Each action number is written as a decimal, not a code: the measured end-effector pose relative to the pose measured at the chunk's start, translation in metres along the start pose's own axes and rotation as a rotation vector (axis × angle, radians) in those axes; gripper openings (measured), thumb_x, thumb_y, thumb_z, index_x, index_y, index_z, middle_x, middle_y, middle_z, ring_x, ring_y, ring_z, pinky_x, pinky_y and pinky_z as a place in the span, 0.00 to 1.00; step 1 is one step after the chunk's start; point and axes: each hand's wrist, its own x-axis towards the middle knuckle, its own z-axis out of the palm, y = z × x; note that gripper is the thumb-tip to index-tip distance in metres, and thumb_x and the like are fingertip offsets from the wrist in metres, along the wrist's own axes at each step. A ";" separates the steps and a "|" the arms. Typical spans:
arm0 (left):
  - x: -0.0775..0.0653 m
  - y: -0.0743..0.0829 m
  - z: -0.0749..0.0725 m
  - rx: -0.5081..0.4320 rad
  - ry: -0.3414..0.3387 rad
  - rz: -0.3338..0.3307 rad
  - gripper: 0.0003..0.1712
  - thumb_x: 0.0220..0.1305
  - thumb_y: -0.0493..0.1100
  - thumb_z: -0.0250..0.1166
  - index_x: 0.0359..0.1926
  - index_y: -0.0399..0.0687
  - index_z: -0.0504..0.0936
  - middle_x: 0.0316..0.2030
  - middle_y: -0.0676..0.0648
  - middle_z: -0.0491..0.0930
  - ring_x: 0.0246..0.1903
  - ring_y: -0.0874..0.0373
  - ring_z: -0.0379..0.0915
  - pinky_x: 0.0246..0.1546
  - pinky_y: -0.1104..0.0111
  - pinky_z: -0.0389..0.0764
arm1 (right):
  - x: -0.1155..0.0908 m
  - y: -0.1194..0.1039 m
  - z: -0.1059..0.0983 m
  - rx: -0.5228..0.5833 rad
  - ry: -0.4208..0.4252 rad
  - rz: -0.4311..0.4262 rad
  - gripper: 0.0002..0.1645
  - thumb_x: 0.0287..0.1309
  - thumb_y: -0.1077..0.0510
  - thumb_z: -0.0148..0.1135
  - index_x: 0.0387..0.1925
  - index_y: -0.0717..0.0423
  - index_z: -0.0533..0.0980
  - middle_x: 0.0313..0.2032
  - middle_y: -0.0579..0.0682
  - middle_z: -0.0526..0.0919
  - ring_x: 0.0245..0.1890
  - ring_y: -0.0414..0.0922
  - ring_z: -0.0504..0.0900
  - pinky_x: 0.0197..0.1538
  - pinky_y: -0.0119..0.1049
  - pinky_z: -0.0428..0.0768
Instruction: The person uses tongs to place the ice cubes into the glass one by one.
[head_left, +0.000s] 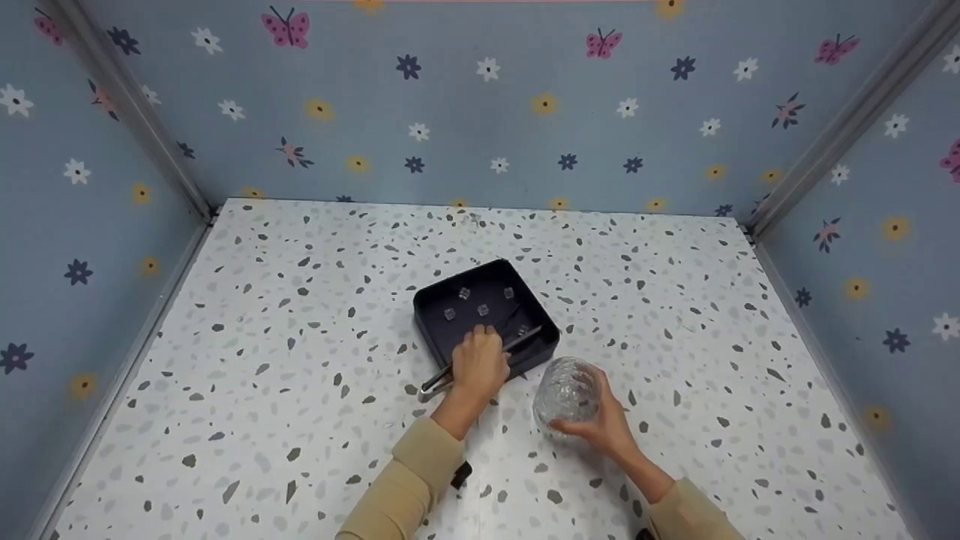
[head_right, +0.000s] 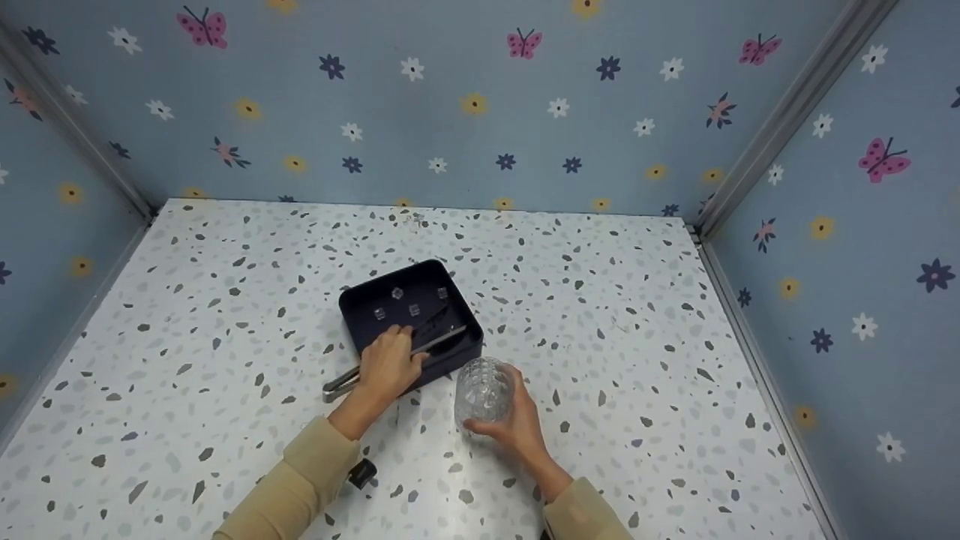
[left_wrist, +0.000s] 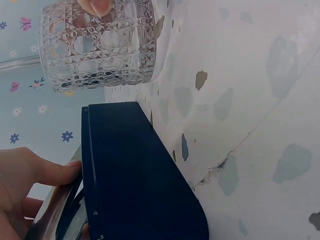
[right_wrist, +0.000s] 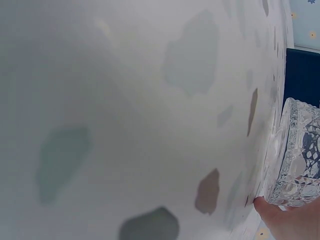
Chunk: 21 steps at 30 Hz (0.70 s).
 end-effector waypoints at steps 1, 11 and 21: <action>0.001 0.000 0.001 0.000 0.003 0.001 0.20 0.43 0.45 0.69 0.35 0.34 0.79 0.29 0.41 0.76 0.29 0.48 0.74 0.26 0.58 0.75 | 0.000 0.000 0.000 -0.001 0.000 0.003 0.58 0.22 0.49 0.78 0.59 0.53 0.59 0.54 0.55 0.69 0.54 0.52 0.68 0.55 0.48 0.63; 0.007 0.002 0.006 0.008 -0.027 0.016 0.15 0.44 0.43 0.68 0.32 0.35 0.80 0.26 0.43 0.76 0.27 0.48 0.74 0.24 0.58 0.75 | 0.001 0.000 -0.001 0.036 -0.022 -0.012 0.57 0.24 0.51 0.78 0.60 0.52 0.58 0.54 0.54 0.69 0.55 0.51 0.67 0.56 0.47 0.63; 0.010 0.004 0.009 0.023 -0.024 0.027 0.10 0.43 0.39 0.66 0.29 0.37 0.80 0.25 0.43 0.76 0.26 0.49 0.74 0.23 0.58 0.75 | 0.000 0.000 -0.001 -0.002 -0.015 0.000 0.58 0.23 0.50 0.78 0.60 0.51 0.58 0.55 0.53 0.69 0.55 0.51 0.66 0.56 0.46 0.62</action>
